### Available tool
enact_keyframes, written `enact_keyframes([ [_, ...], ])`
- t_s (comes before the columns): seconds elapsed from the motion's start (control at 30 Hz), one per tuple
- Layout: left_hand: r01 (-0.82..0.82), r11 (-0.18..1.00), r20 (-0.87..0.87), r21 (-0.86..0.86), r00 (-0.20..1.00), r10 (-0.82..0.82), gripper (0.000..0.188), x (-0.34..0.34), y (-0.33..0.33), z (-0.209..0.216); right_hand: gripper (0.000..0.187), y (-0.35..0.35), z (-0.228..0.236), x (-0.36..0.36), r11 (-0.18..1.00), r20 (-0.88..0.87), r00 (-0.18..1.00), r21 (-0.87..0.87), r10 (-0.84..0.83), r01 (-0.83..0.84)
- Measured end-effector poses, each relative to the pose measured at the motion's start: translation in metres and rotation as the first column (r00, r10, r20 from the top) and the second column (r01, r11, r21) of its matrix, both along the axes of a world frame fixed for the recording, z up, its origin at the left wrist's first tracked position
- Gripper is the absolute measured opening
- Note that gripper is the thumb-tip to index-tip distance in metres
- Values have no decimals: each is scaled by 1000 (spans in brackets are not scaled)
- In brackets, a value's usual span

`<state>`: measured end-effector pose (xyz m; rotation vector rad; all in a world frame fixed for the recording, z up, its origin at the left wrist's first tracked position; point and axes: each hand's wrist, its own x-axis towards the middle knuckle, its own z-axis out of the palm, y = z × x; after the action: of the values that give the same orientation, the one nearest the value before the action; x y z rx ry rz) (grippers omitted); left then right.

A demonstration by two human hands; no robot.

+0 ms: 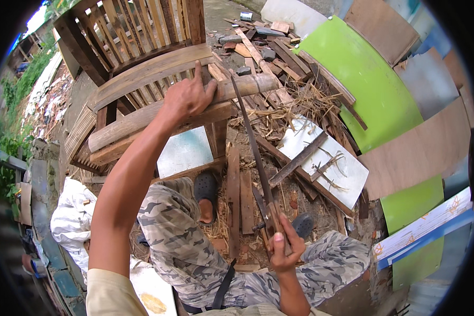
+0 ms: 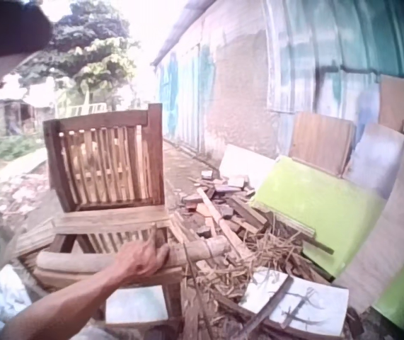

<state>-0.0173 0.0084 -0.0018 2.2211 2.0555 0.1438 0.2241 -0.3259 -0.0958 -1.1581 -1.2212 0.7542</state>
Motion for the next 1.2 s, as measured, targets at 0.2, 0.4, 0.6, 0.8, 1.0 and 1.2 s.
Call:
enact_keyframes([
  [0.2,37,997,5,61,999,-37,88,4,4,-5,41,165,58,-24,999,25,999,-22,42,-42],
  [0.4,-41,998,8,50,999,41,89,-4,-4,-8,42,12,-10,-14,1000,57,998,16,-24,23],
  [0.6,-41,996,54,79,998,37,95,2,-8,-7,46,-29,-2,25,997,-22,999,-62,-40,39],
  [0.8,-90,995,1,39,996,90,95,-10,-24,1,52,-29,4,53,993,77,990,-24,-115,117],
  [1.0,20,984,-55,178,998,-11,91,-15,-40,-9,54,-20,-1,57,980,116,976,101,-185,174],
  [1.2,65,962,-139,264,990,-29,77,-8,-45,-19,52,-16,-9,49,975,94,977,136,-190,177],
])
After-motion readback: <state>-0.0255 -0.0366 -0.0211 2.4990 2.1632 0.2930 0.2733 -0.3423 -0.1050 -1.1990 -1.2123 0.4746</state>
